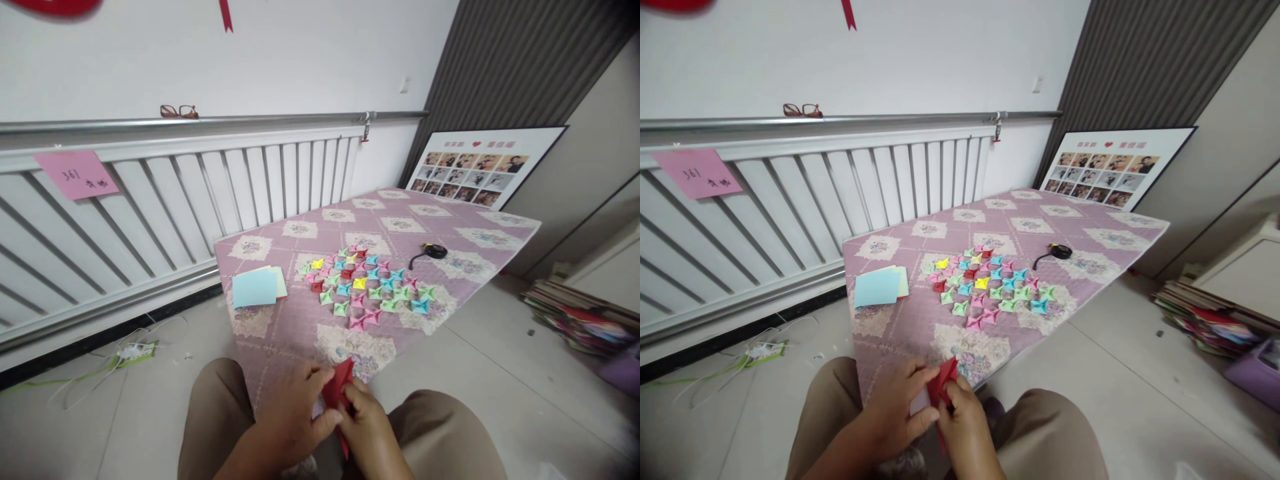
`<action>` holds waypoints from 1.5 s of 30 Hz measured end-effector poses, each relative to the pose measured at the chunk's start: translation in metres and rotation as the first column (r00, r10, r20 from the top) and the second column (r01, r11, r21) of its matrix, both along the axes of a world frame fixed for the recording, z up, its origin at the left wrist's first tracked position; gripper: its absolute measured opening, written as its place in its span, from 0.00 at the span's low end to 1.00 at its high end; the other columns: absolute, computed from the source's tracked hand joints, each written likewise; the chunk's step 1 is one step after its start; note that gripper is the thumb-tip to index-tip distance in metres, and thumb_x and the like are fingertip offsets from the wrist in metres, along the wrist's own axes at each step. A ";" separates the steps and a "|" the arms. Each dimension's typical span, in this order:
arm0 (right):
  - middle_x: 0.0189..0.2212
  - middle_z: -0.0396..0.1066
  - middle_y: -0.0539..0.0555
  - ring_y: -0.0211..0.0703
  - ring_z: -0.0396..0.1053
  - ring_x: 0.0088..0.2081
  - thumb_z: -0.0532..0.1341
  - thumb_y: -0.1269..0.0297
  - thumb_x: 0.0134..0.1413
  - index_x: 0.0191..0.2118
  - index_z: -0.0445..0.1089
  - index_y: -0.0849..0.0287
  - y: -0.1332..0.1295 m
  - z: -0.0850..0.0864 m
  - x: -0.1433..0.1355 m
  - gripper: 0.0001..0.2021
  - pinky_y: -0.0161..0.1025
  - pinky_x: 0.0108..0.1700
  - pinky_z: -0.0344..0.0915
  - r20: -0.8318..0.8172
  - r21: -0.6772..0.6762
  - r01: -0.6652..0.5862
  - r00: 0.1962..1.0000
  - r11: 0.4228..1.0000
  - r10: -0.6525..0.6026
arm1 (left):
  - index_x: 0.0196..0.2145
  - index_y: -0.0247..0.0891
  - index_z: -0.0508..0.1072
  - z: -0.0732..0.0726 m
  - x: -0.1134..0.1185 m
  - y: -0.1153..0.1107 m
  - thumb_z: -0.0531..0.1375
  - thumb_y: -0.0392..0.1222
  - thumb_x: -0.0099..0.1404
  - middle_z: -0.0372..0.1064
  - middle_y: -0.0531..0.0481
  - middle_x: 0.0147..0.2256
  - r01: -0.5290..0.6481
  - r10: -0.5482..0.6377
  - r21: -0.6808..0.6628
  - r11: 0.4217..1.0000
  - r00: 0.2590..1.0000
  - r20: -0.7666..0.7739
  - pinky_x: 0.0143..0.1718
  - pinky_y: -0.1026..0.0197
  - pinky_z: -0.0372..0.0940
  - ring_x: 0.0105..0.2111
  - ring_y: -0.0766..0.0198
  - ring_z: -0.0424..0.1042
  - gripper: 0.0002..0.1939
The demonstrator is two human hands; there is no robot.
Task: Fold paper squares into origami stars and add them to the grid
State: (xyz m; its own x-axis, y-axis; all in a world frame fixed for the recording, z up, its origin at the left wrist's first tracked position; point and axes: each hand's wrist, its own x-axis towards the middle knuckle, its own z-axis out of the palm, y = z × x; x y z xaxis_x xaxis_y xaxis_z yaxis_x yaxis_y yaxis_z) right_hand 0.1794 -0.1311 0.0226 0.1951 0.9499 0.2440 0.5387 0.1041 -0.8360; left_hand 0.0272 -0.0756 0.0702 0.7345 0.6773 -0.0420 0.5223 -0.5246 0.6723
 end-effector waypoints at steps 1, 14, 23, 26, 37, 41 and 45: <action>0.25 0.67 0.53 0.42 0.66 0.30 0.53 0.73 0.44 0.22 0.67 0.57 0.000 0.001 0.001 0.08 0.34 0.34 0.63 -0.037 -0.015 -0.010 0.999 1.000 0.010 | 0.59 0.41 0.60 -0.002 -0.002 0.002 0.61 0.49 0.57 0.57 0.41 0.58 0.045 -0.045 -0.004 0.999 0.999 0.020 0.55 0.51 0.56 0.54 0.50 0.59 0.33; 0.30 0.70 0.53 0.42 0.67 0.34 0.56 0.66 0.50 0.28 0.72 0.58 -0.005 0.012 0.002 0.07 0.35 0.40 0.62 -0.272 -0.107 -0.158 0.954 0.982 0.124 | 0.60 0.43 0.56 -0.016 -0.002 0.003 0.58 0.34 0.55 0.65 0.48 0.53 0.053 -0.032 -0.153 0.987 0.990 0.135 0.53 0.57 0.57 0.50 0.57 0.64 0.34; 0.31 0.71 0.55 0.44 0.68 0.35 0.51 0.70 0.49 0.28 0.71 0.60 -0.007 0.029 0.003 0.10 0.37 0.40 0.63 -0.218 -0.143 -0.239 0.954 0.961 0.205 | 0.61 0.38 0.55 -0.022 0.000 0.000 0.58 0.37 0.56 0.64 0.44 0.53 0.035 -0.028 -0.134 0.990 0.998 0.055 0.49 0.60 0.61 0.48 0.55 0.65 0.35; 0.27 0.70 0.53 0.43 0.66 0.32 0.52 0.68 0.48 0.26 0.70 0.59 -0.008 0.032 0.003 0.10 0.36 0.37 0.63 -0.252 -0.178 -0.215 0.953 0.960 0.166 | 0.61 0.40 0.56 -0.022 0.000 -0.001 0.58 0.37 0.56 0.63 0.45 0.54 0.030 -0.024 -0.135 0.990 0.999 0.045 0.50 0.59 0.60 0.50 0.56 0.64 0.34; 0.21 0.65 0.48 0.39 0.63 0.29 0.51 0.68 0.47 0.26 0.69 0.58 -0.010 0.036 0.004 0.10 0.34 0.37 0.63 -0.378 -0.284 -0.263 0.915 0.922 0.144 | 0.57 0.39 0.62 -0.026 0.000 -0.002 0.55 0.35 0.59 0.66 0.45 0.53 0.043 -0.036 -0.102 0.994 0.997 0.063 0.52 0.56 0.60 0.50 0.57 0.65 0.27; 0.21 0.66 0.48 0.39 0.63 0.26 0.51 0.67 0.47 0.27 0.70 0.58 -0.009 0.037 0.004 0.10 0.34 0.35 0.63 -0.394 -0.300 -0.295 0.905 0.907 0.164 | 0.55 0.39 0.64 -0.029 -0.001 -0.001 0.55 0.35 0.60 0.68 0.46 0.51 0.038 -0.032 -0.099 0.994 0.997 0.066 0.51 0.57 0.61 0.49 0.57 0.66 0.24; 0.27 0.71 0.51 0.43 0.67 0.31 0.52 0.67 0.46 0.33 0.71 0.60 -0.008 0.039 0.003 0.12 0.37 0.37 0.65 -0.360 -0.315 -0.236 0.926 0.919 0.115 | 0.52 0.39 0.66 -0.031 -0.002 0.000 0.55 0.34 0.58 0.69 0.47 0.49 0.030 -0.020 -0.110 0.993 0.996 0.088 0.50 0.58 0.61 0.48 0.58 0.67 0.23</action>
